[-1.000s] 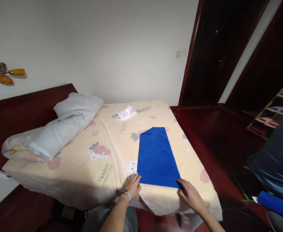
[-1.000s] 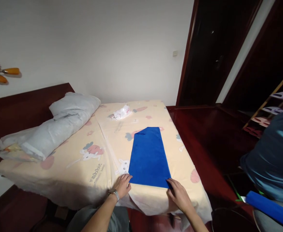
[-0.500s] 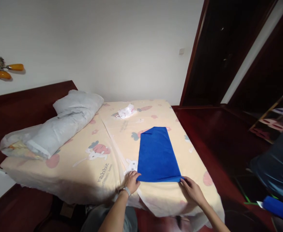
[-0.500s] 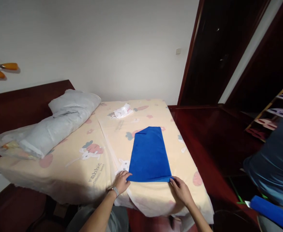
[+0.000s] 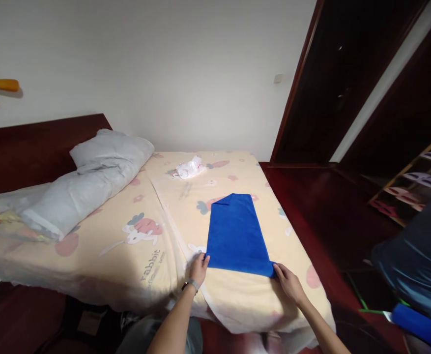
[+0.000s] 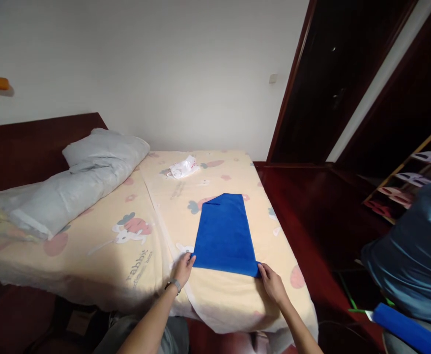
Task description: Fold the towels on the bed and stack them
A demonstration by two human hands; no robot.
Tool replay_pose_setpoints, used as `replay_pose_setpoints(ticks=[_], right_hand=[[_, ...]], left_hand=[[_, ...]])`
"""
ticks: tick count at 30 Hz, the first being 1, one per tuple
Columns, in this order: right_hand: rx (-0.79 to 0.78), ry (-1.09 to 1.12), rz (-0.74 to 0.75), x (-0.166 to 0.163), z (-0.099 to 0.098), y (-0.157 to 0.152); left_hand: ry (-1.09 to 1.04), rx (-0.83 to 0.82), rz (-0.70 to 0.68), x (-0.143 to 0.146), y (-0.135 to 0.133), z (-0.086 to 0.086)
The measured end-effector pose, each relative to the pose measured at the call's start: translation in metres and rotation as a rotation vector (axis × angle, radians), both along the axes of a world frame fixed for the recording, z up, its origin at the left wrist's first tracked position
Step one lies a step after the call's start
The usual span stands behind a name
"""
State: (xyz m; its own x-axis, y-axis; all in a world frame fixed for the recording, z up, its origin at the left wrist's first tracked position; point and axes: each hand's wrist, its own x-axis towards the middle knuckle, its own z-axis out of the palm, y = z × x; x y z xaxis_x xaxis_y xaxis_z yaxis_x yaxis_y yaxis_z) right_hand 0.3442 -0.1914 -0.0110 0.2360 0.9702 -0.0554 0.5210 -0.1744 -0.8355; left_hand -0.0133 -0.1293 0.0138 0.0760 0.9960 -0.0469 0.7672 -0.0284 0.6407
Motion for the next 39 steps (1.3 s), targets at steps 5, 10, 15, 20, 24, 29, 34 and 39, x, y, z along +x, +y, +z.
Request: replay_pose_setpoints(ticks=[5,10,15,20,24,29,34,39], right_hand=[[-0.044,-0.084,0.073,0.003,0.002,-0.003],[-0.136,-0.225,0.018,-0.006,0.0,-0.011],[-0.114,-0.261,-0.099,-0.02,0.002,-0.018],[-0.071,-0.329,-0.118,-0.029,-0.002,-0.022],[0.006,-0.434,-0.145,-0.035,-0.006,-0.023],[0.248,-0.411,-0.04,-0.02,-0.006,-0.03],[0.28,-0.537,0.358,-0.004,-0.007,-0.04],[0.227,-0.5,0.354,-0.002,-0.014,-0.033]], left_hand=[[0.276,-0.037,0.02,0.011,-0.001,0.01],[0.423,-0.079,0.042,0.017,-0.007,0.012],[0.459,-0.073,0.081,0.01,-0.008,0.008],[0.368,-0.183,0.142,-0.001,-0.003,0.008],[0.295,-0.033,0.157,-0.005,-0.009,0.011],[0.276,0.309,-0.114,-0.007,-0.026,0.007],[0.296,0.205,-0.363,-0.012,-0.032,-0.003],[0.246,0.204,-0.292,-0.017,-0.022,-0.01]])
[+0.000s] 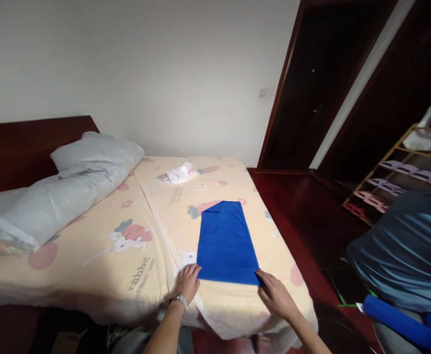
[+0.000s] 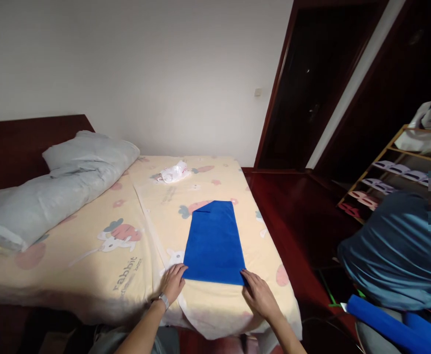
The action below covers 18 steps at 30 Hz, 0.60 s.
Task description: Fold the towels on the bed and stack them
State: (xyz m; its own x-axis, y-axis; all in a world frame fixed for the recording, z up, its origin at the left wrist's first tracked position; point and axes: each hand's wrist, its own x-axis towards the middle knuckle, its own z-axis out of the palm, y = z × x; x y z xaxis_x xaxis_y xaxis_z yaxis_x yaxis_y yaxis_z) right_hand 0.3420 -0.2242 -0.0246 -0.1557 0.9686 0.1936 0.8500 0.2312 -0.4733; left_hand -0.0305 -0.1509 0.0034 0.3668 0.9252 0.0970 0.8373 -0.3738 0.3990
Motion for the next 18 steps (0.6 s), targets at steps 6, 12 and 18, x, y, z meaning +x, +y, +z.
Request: replay_pose_setpoints(ticks=[6,12,18], right_hand=[[-0.071,0.296,-0.207,-0.003,0.002,0.019],[-0.149,0.498,-0.336,-0.01,0.007,0.037],[-0.125,0.494,-0.354,-0.014,0.01,0.043]], left_hand=[[-0.329,-0.044,0.149,-0.001,0.022,-0.012],[-0.449,-0.112,0.27,0.007,0.039,-0.023],[-0.31,-0.147,0.4,0.022,0.048,-0.01]])
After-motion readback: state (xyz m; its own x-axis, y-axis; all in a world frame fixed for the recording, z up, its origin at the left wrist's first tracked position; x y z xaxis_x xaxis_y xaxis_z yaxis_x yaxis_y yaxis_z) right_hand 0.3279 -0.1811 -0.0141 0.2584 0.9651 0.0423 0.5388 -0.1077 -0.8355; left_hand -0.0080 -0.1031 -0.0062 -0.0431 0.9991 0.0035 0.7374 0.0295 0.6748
